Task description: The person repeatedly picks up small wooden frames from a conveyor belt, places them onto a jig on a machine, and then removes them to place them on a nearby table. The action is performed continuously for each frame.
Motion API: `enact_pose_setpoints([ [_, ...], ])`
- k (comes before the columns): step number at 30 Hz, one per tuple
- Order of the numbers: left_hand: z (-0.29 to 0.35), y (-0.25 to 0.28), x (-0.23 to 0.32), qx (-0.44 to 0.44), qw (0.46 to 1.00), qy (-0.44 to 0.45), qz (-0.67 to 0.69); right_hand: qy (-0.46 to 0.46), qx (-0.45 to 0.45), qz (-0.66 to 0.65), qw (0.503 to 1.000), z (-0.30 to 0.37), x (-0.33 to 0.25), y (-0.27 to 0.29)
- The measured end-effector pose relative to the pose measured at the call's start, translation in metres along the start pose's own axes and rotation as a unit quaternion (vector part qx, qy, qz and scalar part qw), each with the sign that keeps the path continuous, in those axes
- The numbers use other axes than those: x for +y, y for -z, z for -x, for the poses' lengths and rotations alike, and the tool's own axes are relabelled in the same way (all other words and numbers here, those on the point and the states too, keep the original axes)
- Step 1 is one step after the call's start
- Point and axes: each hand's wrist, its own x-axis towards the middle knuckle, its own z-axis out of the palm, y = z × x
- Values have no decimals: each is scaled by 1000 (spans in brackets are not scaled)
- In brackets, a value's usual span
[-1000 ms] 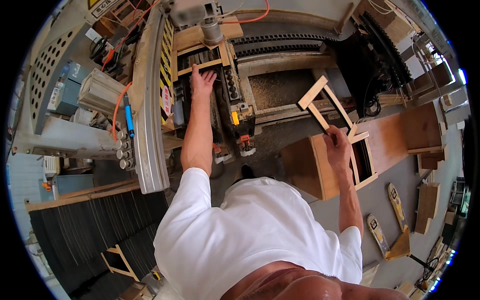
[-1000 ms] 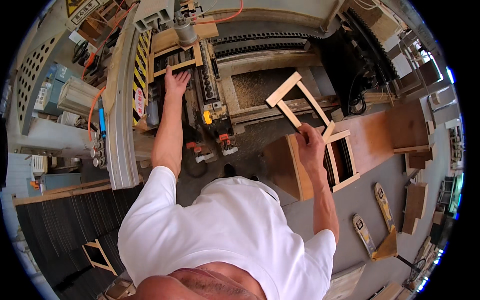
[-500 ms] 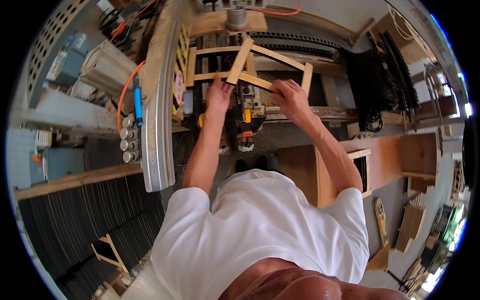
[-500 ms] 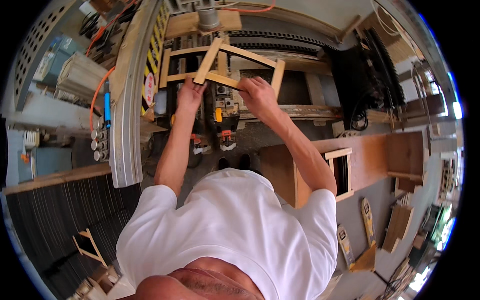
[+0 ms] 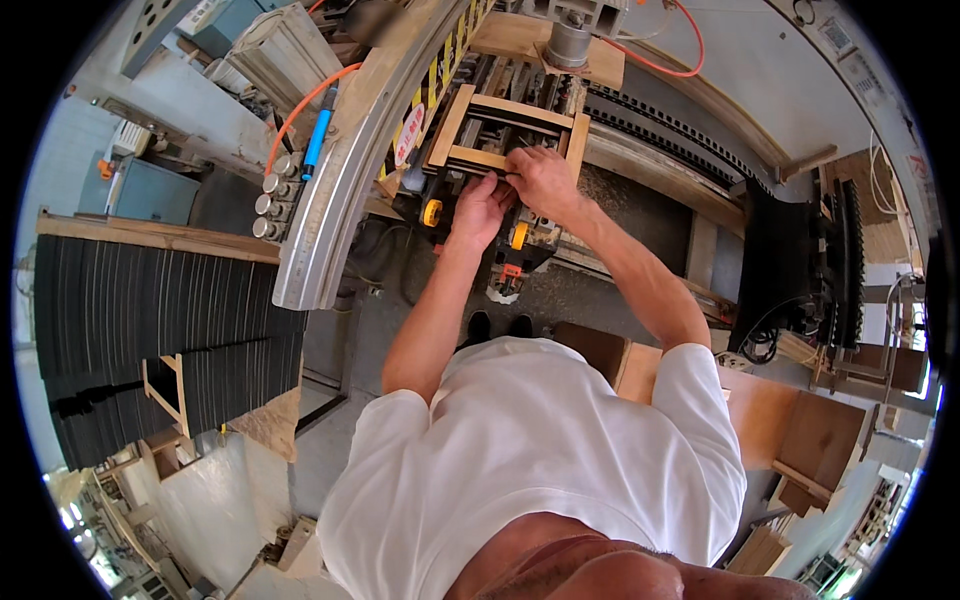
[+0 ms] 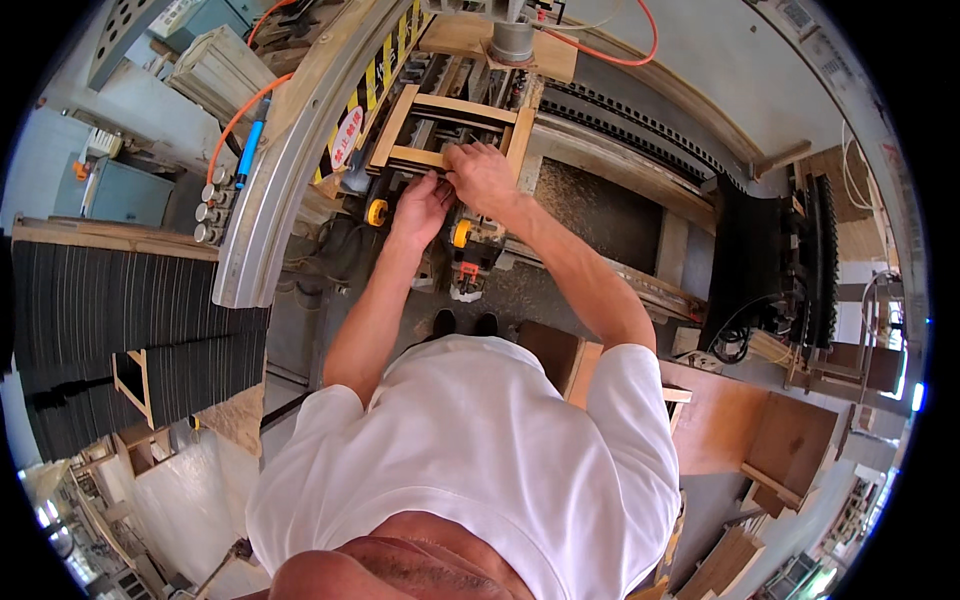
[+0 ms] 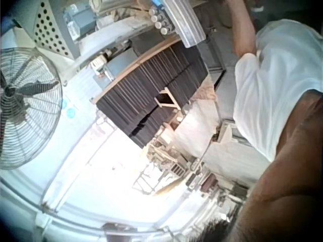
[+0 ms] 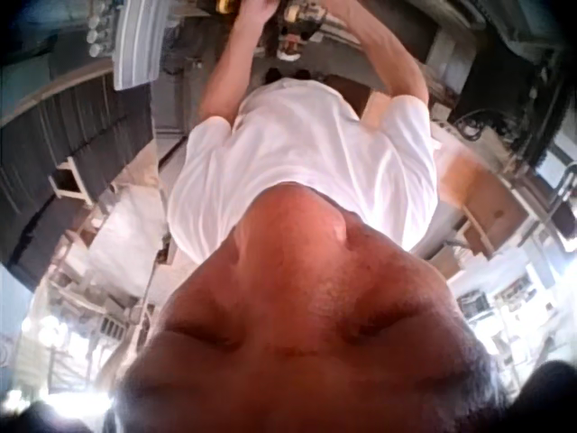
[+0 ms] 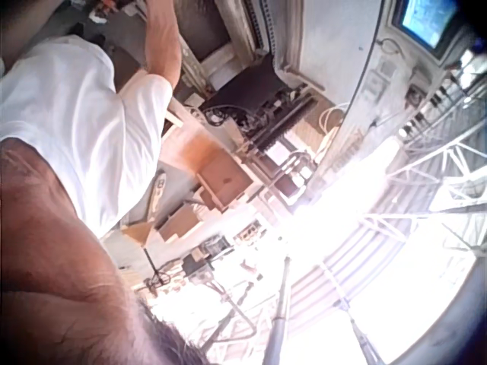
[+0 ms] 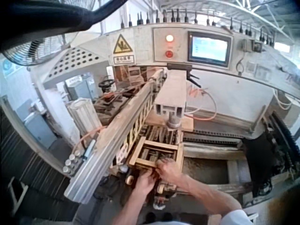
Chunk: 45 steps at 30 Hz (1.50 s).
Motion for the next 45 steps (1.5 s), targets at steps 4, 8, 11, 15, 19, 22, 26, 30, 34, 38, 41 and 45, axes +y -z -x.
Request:
enact_pose_setpoints([
  [4, 28, -11, -4, 80, 996, -13, -35, 12, 14, -11, 1000, -19, 24, 2],
  [8, 94, -10, -3, 78, 996, -19, -29, -2, 12, 12, 1000, -53, 66, -15],
  [11, 148, -7, 3, 102, 994, -21, -26, -11, 16, 34, 999, -70, 83, -28],
  [15, 204, 8, 13, 100, 994, -32, -40, -22, 5, 37, 999, -85, 91, -40],
  [19, 233, 15, 26, 114, 992, -29, -33, -58, -7, 16, 998, -92, 88, -43],
  [22, 244, 31, 35, 114, 992, -6, -49, -89, -23, 13, 996, -98, 84, -39],
  [26, 257, 52, 50, 123, 990, 28, -58, -134, -46, 9, 990, -103, 82, -29],
  [30, 271, 82, 63, 136, 988, 42, -63, -135, -39, 6, 990, -102, 86, -31],
  [34, 279, 120, 73, 157, 983, 53, -74, -161, -32, -33, 986, -106, 99, -32],
  [38, 281, 138, 80, 199, 974, 55, -92, -144, -33, -44, 988, -109, 99, -37],
  [41, 279, 148, 78, 202, 974, 52, -92, -146, -49, -43, 987, -109, 101, -37],
  [45, 272, 146, 70, 221, 969, 52, -102, -167, -60, -48, 983, -109, 102, -37],
])
